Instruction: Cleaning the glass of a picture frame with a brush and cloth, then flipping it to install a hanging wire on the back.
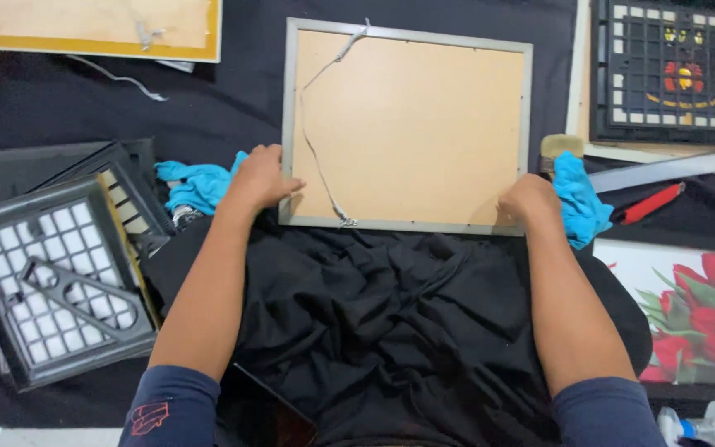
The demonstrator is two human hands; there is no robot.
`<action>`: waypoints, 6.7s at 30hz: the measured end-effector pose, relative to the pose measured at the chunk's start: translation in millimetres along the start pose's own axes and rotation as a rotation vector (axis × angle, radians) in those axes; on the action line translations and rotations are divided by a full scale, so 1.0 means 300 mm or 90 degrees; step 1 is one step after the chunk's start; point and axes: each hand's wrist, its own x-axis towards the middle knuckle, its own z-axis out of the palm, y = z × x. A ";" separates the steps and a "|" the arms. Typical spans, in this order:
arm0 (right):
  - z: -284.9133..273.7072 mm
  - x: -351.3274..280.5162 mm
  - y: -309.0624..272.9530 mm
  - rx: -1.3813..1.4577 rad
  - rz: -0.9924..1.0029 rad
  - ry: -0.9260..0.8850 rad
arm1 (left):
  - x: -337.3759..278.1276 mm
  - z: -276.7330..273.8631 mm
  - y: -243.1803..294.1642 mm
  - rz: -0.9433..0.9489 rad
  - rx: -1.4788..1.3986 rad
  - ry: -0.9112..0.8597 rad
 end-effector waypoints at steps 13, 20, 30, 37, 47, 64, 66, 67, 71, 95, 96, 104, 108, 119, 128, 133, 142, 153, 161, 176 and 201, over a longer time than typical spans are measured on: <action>0.045 -0.576 -0.308 0.430 -0.374 0.024 | -0.066 0.403 0.083 0.465 0.312 0.191; 0.292 -0.509 -0.391 0.253 -0.532 0.052 | -0.013 0.460 0.048 0.551 0.361 0.316; 0.277 -0.539 -0.368 0.164 -0.569 0.022 | -0.093 0.341 0.189 0.308 0.395 0.079; 0.262 -0.537 -0.466 0.044 -0.533 -0.033 | -0.162 0.151 0.250 0.239 0.175 0.029; 0.368 -0.433 -0.561 0.365 -0.408 -0.007 | -0.140 0.227 0.178 0.379 -0.098 0.181; 0.257 -0.490 -0.617 0.650 -0.213 -0.114 | -0.002 0.259 0.142 0.152 -0.088 -0.182; 0.239 -0.509 -0.618 0.633 -0.215 -0.119 | -0.009 0.243 0.146 0.153 -0.086 -0.202; 0.242 -0.503 -0.616 0.633 -0.212 -0.120 | -0.013 0.240 0.148 0.153 -0.087 -0.205; 0.256 -0.488 -0.606 0.658 -0.203 -0.124 | -0.028 0.228 0.167 0.146 -0.053 -0.212; 0.304 -0.444 -0.579 0.416 -0.461 -0.053 | 0.002 0.218 0.111 0.121 -0.191 -0.152; 0.300 -0.453 -0.582 0.405 -0.475 -0.055 | 0.014 0.231 0.102 0.110 -0.222 -0.140; 0.399 -0.450 -0.584 0.307 -0.600 0.122 | 0.032 0.234 0.082 0.072 -0.294 -0.168; 0.465 -0.441 -0.586 0.247 -0.623 0.280 | 0.010 0.208 0.105 0.061 -0.363 -0.199; 0.419 -0.383 -0.578 0.405 -0.526 0.127 | -0.059 0.127 0.164 0.055 -0.499 -0.217; 0.288 -0.415 -0.565 0.641 -0.337 -0.192 | 0.009 0.234 0.100 0.136 -0.191 -0.190; 0.312 -0.390 -0.556 0.680 -0.325 -0.222 | -0.026 0.204 0.152 0.174 -0.137 -0.212; 0.300 -0.396 -0.565 0.703 -0.305 -0.225 | -0.031 0.228 0.169 0.171 -0.076 -0.193; 0.266 -0.414 -0.564 0.687 -0.299 -0.223 | -0.048 0.225 0.190 0.165 0.007 -0.217; 0.280 -0.405 -0.563 0.742 -0.275 -0.242 | -0.057 0.226 0.209 0.167 0.041 -0.214; 0.220 -0.470 -0.585 0.678 -0.330 -0.150 | -0.009 0.220 0.153 0.142 -0.087 -0.197; 0.367 -0.431 -0.585 0.276 -0.556 0.081 | 0.007 0.184 0.129 0.120 -0.040 -0.283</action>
